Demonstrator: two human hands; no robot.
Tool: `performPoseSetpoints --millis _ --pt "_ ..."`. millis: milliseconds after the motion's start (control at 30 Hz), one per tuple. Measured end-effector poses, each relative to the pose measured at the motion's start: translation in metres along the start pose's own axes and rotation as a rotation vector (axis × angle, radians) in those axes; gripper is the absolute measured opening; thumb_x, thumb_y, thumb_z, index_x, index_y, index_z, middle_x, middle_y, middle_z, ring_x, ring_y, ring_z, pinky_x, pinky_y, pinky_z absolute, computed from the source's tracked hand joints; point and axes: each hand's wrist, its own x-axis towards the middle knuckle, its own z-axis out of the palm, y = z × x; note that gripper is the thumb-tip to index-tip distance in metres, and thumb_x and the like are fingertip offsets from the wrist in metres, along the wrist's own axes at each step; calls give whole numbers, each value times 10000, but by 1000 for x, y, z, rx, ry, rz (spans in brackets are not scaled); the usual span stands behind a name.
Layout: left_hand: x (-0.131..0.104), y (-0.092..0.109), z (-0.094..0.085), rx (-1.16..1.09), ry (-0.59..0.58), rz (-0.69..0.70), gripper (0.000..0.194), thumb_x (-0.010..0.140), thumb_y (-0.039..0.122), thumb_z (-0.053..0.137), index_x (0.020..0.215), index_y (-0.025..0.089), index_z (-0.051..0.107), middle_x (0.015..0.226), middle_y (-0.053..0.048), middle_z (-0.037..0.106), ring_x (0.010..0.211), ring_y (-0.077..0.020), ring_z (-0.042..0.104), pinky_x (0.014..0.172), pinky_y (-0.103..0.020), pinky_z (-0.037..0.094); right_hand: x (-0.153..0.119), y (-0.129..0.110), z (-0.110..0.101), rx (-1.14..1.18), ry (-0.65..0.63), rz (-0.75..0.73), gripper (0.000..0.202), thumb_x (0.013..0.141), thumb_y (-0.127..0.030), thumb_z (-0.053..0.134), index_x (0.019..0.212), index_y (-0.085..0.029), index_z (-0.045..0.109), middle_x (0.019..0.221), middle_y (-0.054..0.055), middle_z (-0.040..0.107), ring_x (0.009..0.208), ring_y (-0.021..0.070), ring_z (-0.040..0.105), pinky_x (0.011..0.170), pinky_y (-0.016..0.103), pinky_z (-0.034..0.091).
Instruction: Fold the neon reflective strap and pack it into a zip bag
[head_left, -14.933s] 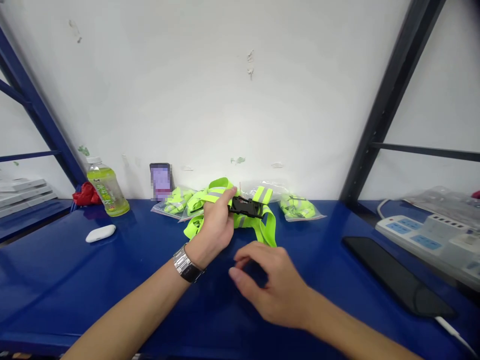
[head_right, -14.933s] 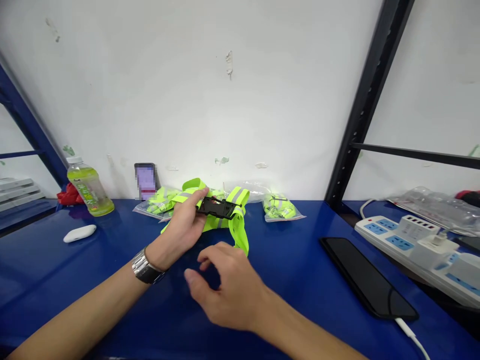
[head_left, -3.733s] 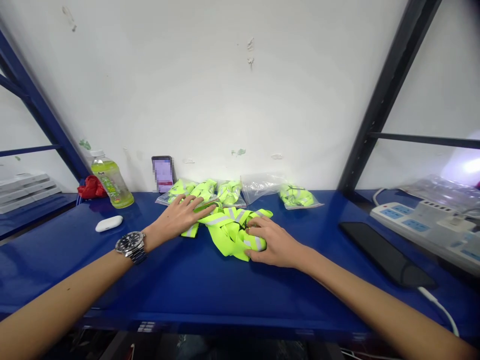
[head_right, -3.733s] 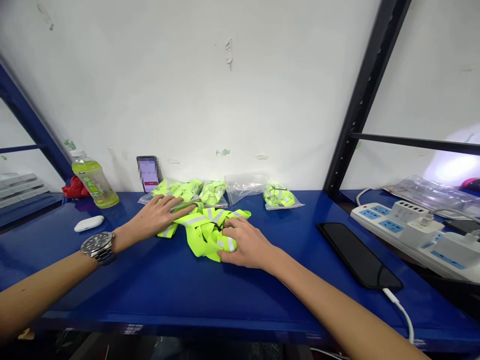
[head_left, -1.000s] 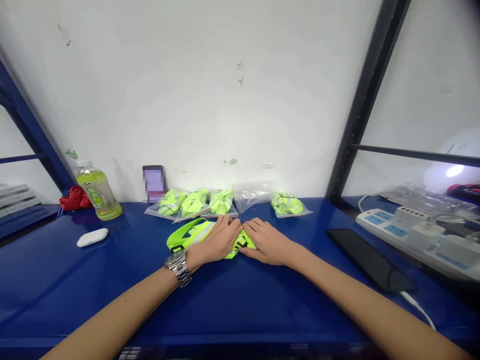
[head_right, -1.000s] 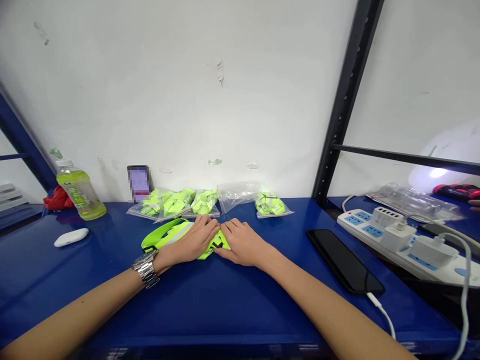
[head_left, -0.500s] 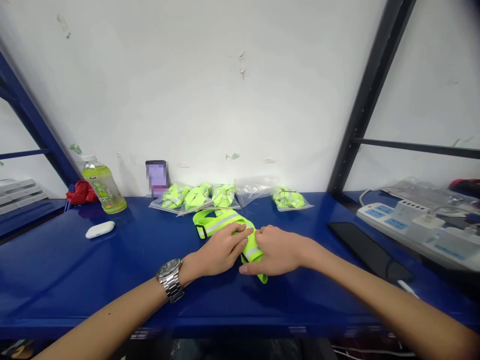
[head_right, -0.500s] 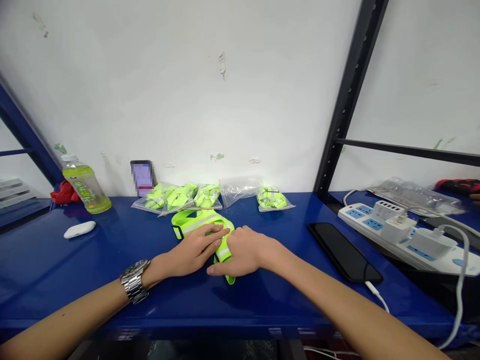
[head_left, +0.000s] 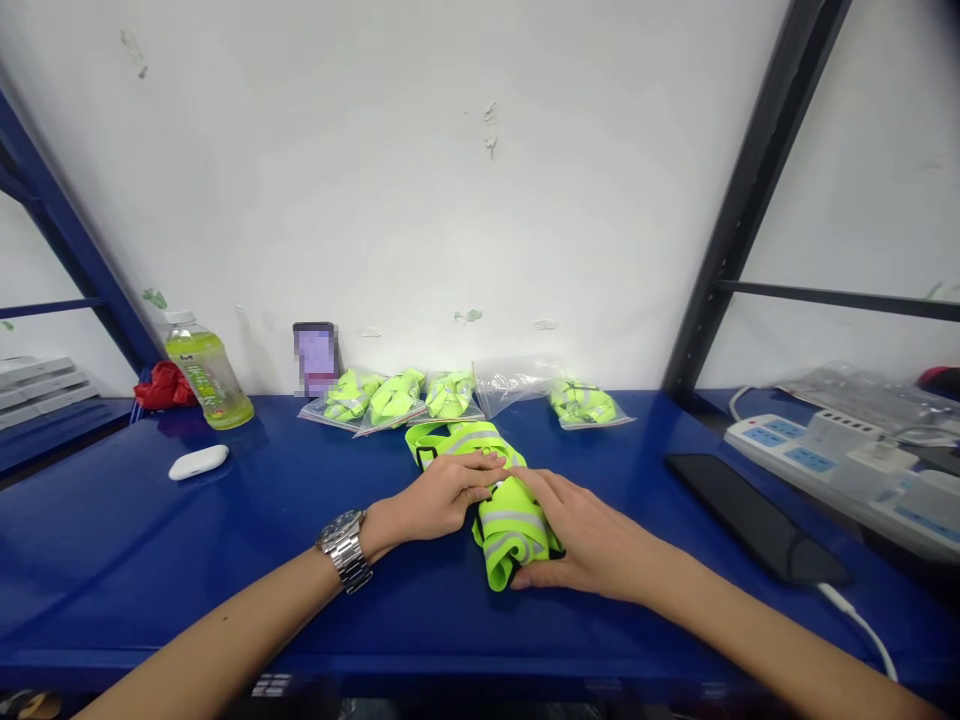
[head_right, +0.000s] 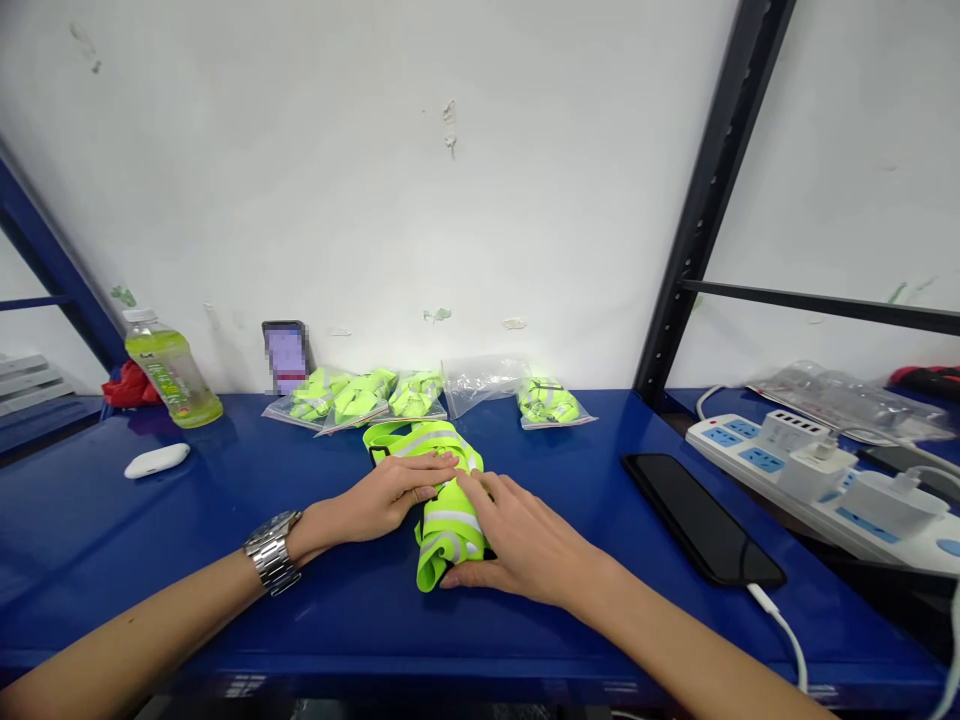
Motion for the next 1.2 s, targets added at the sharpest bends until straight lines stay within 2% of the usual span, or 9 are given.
performPoseSetpoints --millis 167,267,333,533,633,733,867,1067,1200 --pt "-10 13 -6 57 -167 -13 531 999 407 343 1481 198 266 1527 -106 292 1419 -221 264 1161 -456 261 3 -2 3 -105 41 -120 521 899 -520 517 1255 -142 481 1059 145 567 954 279 543 792 422 496" --pt "-16 19 -5 116 -223 -23 1050 753 678 606 1513 154 105 1554 -186 154 1435 -330 175 1139 -519 256 5 -4 4 -112 46 -108 460 902 -448 548 1230 -129 492 999 128 558 900 261 538 758 397 499" --pt "-18 20 -2 143 -203 -21 1219 630 734 668 1515 149 67 1549 -214 160 1427 -358 188 1120 -518 284 6 -6 5 -85 45 -77 440 895 -417 571 1226 -137 495 976 113 553 885 253 537 745 386 498" --pt "-14 18 8 343 -153 77 882 863 630 490 1459 45 206 1482 -269 308 1402 -334 279 1095 -432 340 -1 -7 -3 68 3 -35 470 870 -352 588 1280 -159 463 1071 118 534 975 250 529 844 396 484" --pt "-12 18 12 482 -136 144 809 903 603 429 1392 -25 289 1406 -312 396 1361 -370 345 1073 -432 361 -6 -5 -10 107 -55 -38 627 765 -268 670 1333 -178 419 1135 118 504 1024 256 523 880 383 474" --pt "-10 18 14 559 -111 185 772 920 589 396 1341 -56 340 1346 -332 449 1317 -398 402 1050 -451 378 -6 -1 -13 103 -80 -52 585 790 -250 645 1329 -190 424 1131 115 505 1014 255 525 878 383 463" --pt "-10 18 13 503 -110 141 714 926 556 412 1350 -13 337 1349 -294 461 1296 -371 438 1032 -431 404 1 7 -9 136 -50 -75 399 874 -273 584 1247 -176 480 1032 101 533 910 227 533 784 341 456" --pt "-12 21 7 277 -49 -10 472 969 466 350 1283 122 422 1389 -191 452 1260 -298 478 1027 -422 417 15 10 -6 292 61 -78 59 905 -207 503 855 -186 482 816 25 539 699 153 492 628 268 371" --pt "-12 25 -1 150 -11 -82 398 990 444 260 968 170 547 998 -90 634 895 -213 598 833 -358 483 24 3 -9 402 86 -46 157 931 -259 455 788 -194 443 725 -5 514 600 120 436 563 248 318"
